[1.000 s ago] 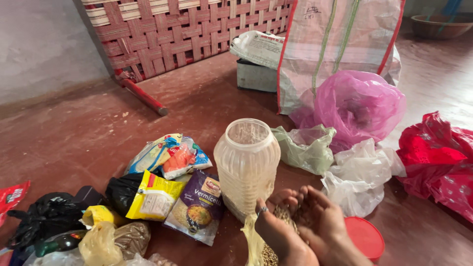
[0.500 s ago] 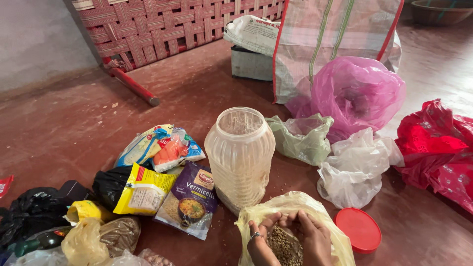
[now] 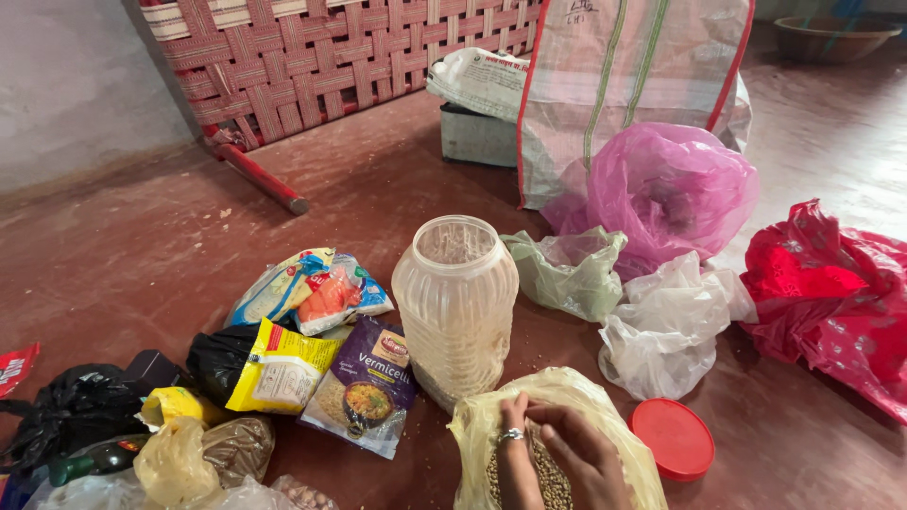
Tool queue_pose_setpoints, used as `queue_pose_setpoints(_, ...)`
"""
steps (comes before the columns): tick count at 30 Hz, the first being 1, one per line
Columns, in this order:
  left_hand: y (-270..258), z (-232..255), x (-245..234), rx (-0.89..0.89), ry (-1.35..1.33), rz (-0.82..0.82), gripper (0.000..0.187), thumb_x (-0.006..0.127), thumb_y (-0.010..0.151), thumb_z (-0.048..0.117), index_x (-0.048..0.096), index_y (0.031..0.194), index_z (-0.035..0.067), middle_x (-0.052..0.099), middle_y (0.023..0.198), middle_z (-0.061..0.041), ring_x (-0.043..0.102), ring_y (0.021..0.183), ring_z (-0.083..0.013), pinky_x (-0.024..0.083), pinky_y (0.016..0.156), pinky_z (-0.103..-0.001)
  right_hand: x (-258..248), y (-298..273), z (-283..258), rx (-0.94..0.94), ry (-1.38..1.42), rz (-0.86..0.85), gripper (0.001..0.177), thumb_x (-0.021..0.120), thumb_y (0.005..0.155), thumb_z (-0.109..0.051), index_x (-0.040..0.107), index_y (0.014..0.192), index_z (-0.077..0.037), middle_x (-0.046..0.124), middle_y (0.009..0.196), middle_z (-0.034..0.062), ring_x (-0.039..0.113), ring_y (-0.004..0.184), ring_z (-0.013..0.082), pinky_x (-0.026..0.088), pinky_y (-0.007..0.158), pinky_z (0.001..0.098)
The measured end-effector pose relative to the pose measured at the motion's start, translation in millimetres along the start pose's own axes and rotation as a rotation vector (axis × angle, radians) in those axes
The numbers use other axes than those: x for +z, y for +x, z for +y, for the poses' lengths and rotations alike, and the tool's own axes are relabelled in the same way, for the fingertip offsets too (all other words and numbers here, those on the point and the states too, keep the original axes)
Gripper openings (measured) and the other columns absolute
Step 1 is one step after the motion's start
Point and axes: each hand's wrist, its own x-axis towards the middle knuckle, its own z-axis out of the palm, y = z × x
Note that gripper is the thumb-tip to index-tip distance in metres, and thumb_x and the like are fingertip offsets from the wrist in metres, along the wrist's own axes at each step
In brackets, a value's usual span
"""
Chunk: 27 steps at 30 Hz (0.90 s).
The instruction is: The person scoops small beige grains from a plastic bag using both hands and pours them into a clear plastic jar. The person repeats this scooping and pouring action several times, then places the red lid on the jar.
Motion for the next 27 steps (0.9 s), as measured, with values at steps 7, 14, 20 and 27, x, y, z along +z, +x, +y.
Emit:
queue_pose_setpoints(7,-6.1,-17.8,-45.8,0.264,0.471,-0.032,0.045,0.052,0.088,0.011,0.076,0.124,0.001,0.071,0.139,-0.012,0.061,0.139,-0.0242,0.043,0.116,-0.037,-33.9,2.1,20.9,0.033,-0.041,-0.087,0.052,0.046,0.069,0.024,0.074,0.109,0.006,0.079,0.110,0.0144,0.075,0.111,0.0231,0.058,0.100,0.0347)
queue_pose_setpoints(14,62.6,-113.2,-130.5,0.823,0.943,-0.135,0.054,0.058,0.083,0.021,0.065,0.134,0.003,0.056,0.146,-0.025,0.052,0.139,-0.0381,0.036,0.116,-0.048,-40.0,-14.2,30.4,0.282,-0.864,-0.107,0.016,0.082,0.079,-0.013,0.081,0.096,-0.014,0.082,0.093,0.0034,0.078,0.087,0.0104,0.060,0.080,0.0262)
queue_pose_setpoints(20,83.7,-122.3,-157.6,0.877,1.253,0.015,0.055,0.035,0.100,0.018,0.047,0.150,0.002,0.050,0.152,-0.022,0.046,0.143,-0.0390,0.032,0.119,-0.051,-36.2,-17.7,23.4,0.104,-0.931,-0.455,0.023,0.081,0.077,-0.021,0.076,0.100,-0.019,0.072,0.104,-0.0009,0.078,0.089,0.0118,0.061,0.078,0.0287)
queue_pose_setpoints(27,35.5,-75.5,-139.6,0.945,1.128,-0.056,0.053,0.048,0.097,0.016,0.047,0.147,-0.002,0.051,0.147,-0.027,0.045,0.140,-0.0439,0.035,0.114,-0.053,-10.5,-12.0,-1.0,0.124,-1.003,-0.263,0.048,0.087,0.071,-0.016,0.068,0.115,-0.019,0.067,0.118,0.0018,0.072,0.102,0.0205,0.057,0.086,0.0336)
